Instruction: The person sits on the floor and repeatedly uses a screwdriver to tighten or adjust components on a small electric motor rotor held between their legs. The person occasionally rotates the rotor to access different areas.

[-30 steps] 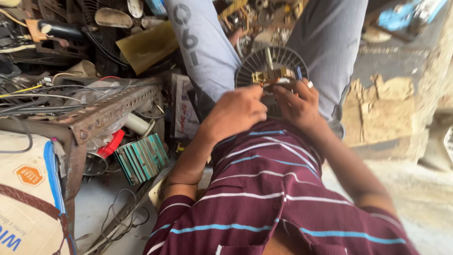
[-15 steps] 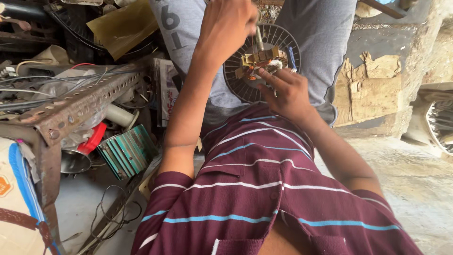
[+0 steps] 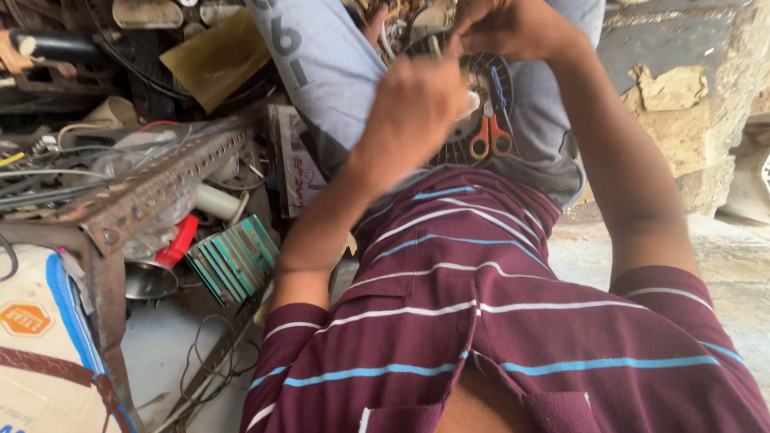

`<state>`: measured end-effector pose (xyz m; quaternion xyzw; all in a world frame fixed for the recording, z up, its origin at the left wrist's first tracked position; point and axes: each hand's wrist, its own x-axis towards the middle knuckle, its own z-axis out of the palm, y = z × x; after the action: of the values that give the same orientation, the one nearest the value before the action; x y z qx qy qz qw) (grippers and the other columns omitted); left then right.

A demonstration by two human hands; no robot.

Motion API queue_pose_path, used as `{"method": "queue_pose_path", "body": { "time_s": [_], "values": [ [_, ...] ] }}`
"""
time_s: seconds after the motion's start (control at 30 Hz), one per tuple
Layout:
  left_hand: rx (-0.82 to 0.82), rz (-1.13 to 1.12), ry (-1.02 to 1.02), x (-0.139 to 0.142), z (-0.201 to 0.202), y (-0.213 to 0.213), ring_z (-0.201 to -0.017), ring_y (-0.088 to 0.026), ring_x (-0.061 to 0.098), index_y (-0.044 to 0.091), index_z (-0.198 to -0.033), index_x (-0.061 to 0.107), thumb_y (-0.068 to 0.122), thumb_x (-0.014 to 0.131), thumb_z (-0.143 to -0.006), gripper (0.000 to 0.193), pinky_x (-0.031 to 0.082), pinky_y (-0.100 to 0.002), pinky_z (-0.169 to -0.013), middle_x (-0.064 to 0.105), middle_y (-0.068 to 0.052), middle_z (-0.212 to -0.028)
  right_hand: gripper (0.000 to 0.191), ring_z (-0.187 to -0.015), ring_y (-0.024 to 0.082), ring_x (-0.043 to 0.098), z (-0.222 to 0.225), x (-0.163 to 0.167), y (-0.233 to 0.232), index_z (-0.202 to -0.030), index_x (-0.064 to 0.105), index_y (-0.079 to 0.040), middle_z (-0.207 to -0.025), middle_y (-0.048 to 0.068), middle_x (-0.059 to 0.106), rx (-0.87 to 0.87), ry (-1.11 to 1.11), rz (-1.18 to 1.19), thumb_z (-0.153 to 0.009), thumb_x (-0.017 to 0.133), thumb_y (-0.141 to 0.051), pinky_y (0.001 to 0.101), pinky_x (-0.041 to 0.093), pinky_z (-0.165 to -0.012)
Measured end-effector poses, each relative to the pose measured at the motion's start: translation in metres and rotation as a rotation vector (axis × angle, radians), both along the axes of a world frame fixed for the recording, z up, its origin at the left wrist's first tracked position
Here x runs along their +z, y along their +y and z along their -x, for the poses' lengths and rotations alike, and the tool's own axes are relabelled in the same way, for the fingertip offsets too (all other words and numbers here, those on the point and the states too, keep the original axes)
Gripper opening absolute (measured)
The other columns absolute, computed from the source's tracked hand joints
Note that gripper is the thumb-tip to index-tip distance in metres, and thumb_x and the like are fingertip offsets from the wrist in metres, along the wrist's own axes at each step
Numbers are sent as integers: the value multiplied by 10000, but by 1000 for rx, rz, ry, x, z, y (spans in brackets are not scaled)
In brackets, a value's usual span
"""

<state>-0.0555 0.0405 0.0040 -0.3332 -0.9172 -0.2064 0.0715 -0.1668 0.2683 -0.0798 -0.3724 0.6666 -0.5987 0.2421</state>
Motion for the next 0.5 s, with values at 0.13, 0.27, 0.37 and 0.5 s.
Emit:
{"method": "queue_pose_path", "body": {
  "time_s": [0.13,0.27,0.37,0.5],
  "values": [
    [-117,127,-318,2,-58,-5,-790,-281,673,94,-797,670,161,725,-822,90,495,-456,-674,626,-98,-828,169,-821,254,641,-47,34,0,-1099,778,-72,-923,92,669,-307,611,-251,-959,836,4,350,487,-695],
    [-49,2,-304,7,-54,-22,-831,-282,664,76,-776,683,195,752,-823,145,523,-449,-738,618,-107,-848,316,-657,215,568,-129,37,-22,-1166,786,-101,-798,58,554,-540,919,-258,-873,880,-32,374,437,-585],
    [78,-123,-207,9,-26,-38,-854,-271,661,79,-791,695,164,754,-897,148,532,-440,-761,613,-97,-880,378,-711,221,591,-157,27,-35,-1220,750,-74,-840,42,568,-560,851,-330,-855,846,-47,369,463,-599],
    [120,-148,-110,-38,49,-41,-700,-249,679,87,-779,721,243,787,-860,187,525,-424,-644,671,-80,-764,388,-698,240,574,-169,25,-38,-1234,751,-24,-807,64,541,-578,767,-400,-867,846,-109,378,458,-600]
  ]
}}
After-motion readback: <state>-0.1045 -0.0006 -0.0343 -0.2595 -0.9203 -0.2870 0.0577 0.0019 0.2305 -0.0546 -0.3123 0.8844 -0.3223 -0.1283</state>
